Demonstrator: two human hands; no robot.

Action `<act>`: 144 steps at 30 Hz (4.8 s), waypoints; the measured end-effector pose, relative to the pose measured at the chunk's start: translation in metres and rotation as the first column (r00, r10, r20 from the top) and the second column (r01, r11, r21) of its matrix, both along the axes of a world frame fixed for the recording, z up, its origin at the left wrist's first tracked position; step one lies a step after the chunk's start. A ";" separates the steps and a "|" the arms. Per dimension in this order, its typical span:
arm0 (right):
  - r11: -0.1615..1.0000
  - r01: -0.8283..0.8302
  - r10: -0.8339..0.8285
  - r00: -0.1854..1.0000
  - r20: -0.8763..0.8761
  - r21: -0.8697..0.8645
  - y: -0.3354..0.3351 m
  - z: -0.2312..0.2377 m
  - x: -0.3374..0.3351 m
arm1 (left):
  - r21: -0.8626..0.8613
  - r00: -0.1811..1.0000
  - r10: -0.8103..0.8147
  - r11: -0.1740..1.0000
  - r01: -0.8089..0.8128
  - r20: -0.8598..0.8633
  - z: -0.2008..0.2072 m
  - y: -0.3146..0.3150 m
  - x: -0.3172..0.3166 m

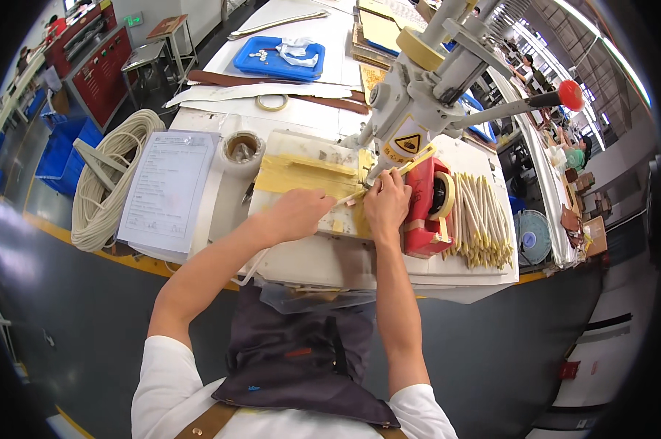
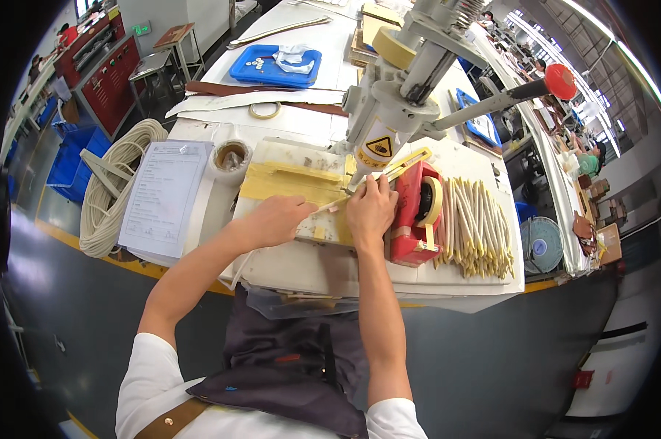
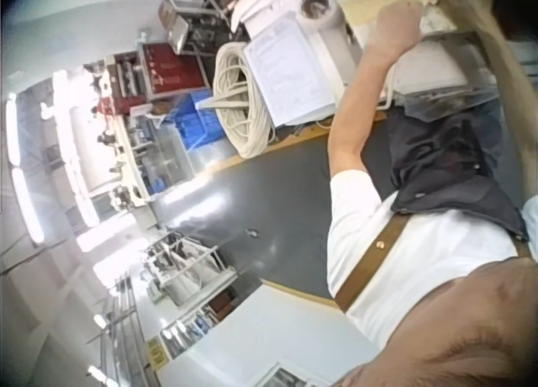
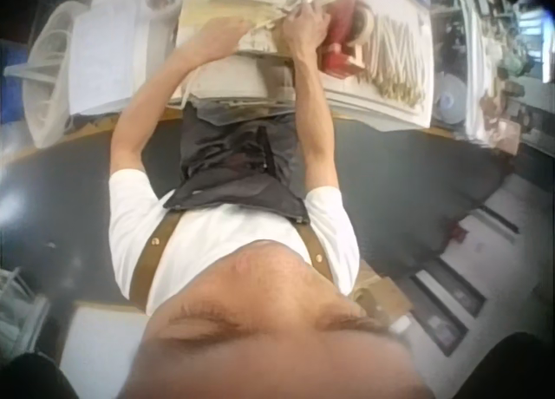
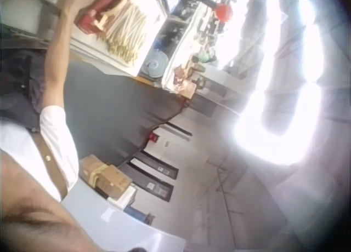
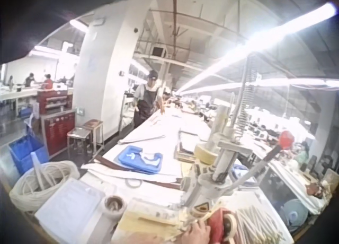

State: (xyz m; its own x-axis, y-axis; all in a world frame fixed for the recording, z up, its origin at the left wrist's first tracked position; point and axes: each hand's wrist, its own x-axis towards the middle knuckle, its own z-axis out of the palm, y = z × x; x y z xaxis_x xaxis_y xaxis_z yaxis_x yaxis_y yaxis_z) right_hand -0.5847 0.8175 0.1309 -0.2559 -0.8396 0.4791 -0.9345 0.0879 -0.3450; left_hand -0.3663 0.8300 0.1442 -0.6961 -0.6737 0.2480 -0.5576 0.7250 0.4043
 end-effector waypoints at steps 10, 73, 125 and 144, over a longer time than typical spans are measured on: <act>0.999 0.006 -0.002 0.998 -0.063 0.051 -0.003 -0.002 -0.001 | -0.133 0.997 -0.027 0.990 0.036 0.075 0.007 0.005 -0.007; 0.644 -0.242 0.756 0.351 0.553 -0.726 0.017 0.300 -0.063 | 0.015 0.967 0.135 0.991 -0.135 -0.215 0.003 0.009 0.003; 0.806 -0.497 0.354 -0.030 0.935 -0.321 0.145 0.117 -0.003 | 0.804 0.482 0.647 0.425 0.416 -0.591 0.044 0.127 0.008; 0.846 -0.455 0.212 -0.188 0.959 -0.276 0.144 0.083 -0.011 | 0.730 0.805 0.371 0.675 0.110 -0.463 0.042 0.213 0.006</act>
